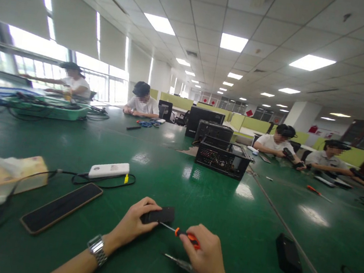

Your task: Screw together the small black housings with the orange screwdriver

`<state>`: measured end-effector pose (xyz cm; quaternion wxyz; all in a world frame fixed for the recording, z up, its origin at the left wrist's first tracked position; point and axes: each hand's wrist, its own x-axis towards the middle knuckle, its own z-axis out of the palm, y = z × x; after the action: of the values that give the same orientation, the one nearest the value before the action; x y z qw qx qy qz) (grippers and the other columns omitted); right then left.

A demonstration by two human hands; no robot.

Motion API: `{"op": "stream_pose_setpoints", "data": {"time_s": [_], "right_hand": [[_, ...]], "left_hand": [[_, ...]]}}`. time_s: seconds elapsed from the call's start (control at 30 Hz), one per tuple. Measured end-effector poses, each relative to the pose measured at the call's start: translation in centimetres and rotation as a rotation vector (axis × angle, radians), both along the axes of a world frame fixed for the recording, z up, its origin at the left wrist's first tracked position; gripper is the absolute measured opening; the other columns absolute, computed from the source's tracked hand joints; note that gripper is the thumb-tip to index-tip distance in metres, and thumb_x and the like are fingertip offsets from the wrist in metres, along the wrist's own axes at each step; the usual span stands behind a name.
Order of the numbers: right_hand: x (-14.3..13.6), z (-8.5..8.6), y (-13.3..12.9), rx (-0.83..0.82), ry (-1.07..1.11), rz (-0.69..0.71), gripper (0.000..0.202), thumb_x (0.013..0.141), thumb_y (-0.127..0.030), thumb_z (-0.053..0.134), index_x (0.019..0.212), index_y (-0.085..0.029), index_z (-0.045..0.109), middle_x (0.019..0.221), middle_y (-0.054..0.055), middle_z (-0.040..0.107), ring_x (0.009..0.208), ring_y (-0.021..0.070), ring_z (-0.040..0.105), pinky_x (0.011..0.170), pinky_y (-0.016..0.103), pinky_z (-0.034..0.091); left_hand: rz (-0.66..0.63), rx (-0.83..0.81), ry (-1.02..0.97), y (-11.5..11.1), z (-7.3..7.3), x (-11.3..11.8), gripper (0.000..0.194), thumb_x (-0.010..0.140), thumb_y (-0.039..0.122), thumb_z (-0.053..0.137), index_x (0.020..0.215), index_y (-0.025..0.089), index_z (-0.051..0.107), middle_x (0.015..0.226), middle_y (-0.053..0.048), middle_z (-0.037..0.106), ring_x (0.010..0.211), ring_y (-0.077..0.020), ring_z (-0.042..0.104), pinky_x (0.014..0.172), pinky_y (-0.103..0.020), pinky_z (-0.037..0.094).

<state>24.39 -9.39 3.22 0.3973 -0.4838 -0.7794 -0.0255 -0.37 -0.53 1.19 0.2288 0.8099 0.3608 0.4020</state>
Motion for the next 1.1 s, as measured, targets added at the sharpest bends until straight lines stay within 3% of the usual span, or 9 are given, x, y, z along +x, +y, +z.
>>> {"op": "stream_pose_setpoints", "data": {"time_s": [0.13,0.3,0.43,0.5,0.6,0.7,0.83,0.97,1.1], "right_hand": [[0.8,-0.4,0.9,-0.182,0.125,-0.111,0.03,0.092,-0.042,0.052,0.077,-0.02,0.065,0.07,0.001,0.066,0.062,0.0147,0.061,0.061,0.024,0.043],[6.0,-2.7,2.9,-0.275,0.261,-0.344,0.035,0.088,-0.049,0.05,0.084,-0.019,0.066,0.075,0.003,0.07,0.068,0.0194,0.064,0.064,0.027,0.046],[8.5,-4.7,3.7,-0.405,0.184,-0.347,0.03,0.083,-0.047,0.054,0.083,-0.019,0.066,0.077,0.004,0.07,0.072,0.0209,0.065,0.067,0.03,0.048],[8.2,-4.6,3.7,-0.41,0.167,-0.35,0.028,0.081,-0.045,0.058,0.085,-0.019,0.067,0.079,0.004,0.07,0.074,0.0211,0.064,0.069,0.031,0.047],[6.8,-3.2,3.0,-0.355,0.089,-0.368,0.029,0.079,-0.044,0.061,0.09,-0.018,0.067,0.089,0.007,0.068,0.082,0.0222,0.061,0.073,0.032,0.045],[5.1,-1.5,1.6,-0.473,-0.031,-0.216,0.024,0.078,-0.043,0.064,0.083,-0.019,0.065,0.084,0.004,0.065,0.076,0.0186,0.058,0.067,0.028,0.042],[3.4,-0.9,0.0,-0.741,-0.171,0.008,0.02,0.06,-0.028,0.077,0.075,-0.021,0.064,0.075,-0.003,0.063,0.065,0.0133,0.053,0.054,0.021,0.033],[1.9,-1.0,-0.2,-0.732,-0.058,0.061,0.006,0.076,-0.025,0.062,0.073,-0.02,0.059,0.069,-0.003,0.061,0.063,0.012,0.052,0.055,0.021,0.033],[0.8,-1.1,0.2,-0.824,0.196,0.154,0.016,0.089,-0.03,0.048,0.08,-0.019,0.055,0.06,-0.005,0.057,0.051,0.0093,0.048,0.05,0.019,0.033]], "left_hand": [[0.023,-0.064,-0.006,0.3,0.1,-0.1,0.035,0.073,0.021,0.07,0.108,0.023,0.067,0.101,-0.004,0.064,0.094,-0.0215,0.06,0.086,-0.033,0.048],[0.021,-0.151,0.046,0.3,-0.1,0.3,0.044,0.07,0.026,0.074,0.113,0.022,0.065,0.099,-0.004,0.068,0.093,-0.0228,0.062,0.086,-0.034,0.047],[-0.037,-0.13,0.08,0.1,-0.2,0.5,0.038,0.072,0.025,0.07,0.11,0.022,0.066,0.103,-0.004,0.067,0.095,-0.0221,0.061,0.087,-0.032,0.047],[-0.047,-0.116,0.103,0.1,-0.3,0.5,0.033,0.074,0.027,0.069,0.106,0.022,0.067,0.101,-0.004,0.067,0.093,-0.0218,0.062,0.085,-0.031,0.047],[-0.016,-0.098,0.124,0.3,-0.5,0.4,0.031,0.074,0.031,0.069,0.104,0.021,0.067,0.099,-0.004,0.068,0.091,-0.0221,0.062,0.083,-0.032,0.047],[0.072,-0.087,0.111,0.7,-0.8,0.3,0.031,0.074,0.032,0.069,0.103,0.02,0.068,0.097,-0.005,0.068,0.089,-0.0228,0.062,0.082,-0.033,0.047],[0.144,-0.101,0.082,1.0,-1.1,0.2,0.031,0.074,0.032,0.068,0.103,0.02,0.068,0.098,-0.005,0.069,0.09,-0.0235,0.063,0.082,-0.033,0.048],[0.153,-0.099,0.066,1.0,-1.2,0.4,0.031,0.075,0.033,0.068,0.102,0.02,0.068,0.098,-0.005,0.07,0.09,-0.0234,0.063,0.082,-0.033,0.048],[0.162,-0.095,0.059,0.9,-1.2,0.5,0.028,0.076,0.033,0.067,0.1,0.02,0.069,0.097,-0.005,0.07,0.089,-0.0229,0.064,0.08,-0.033,0.048]]}}
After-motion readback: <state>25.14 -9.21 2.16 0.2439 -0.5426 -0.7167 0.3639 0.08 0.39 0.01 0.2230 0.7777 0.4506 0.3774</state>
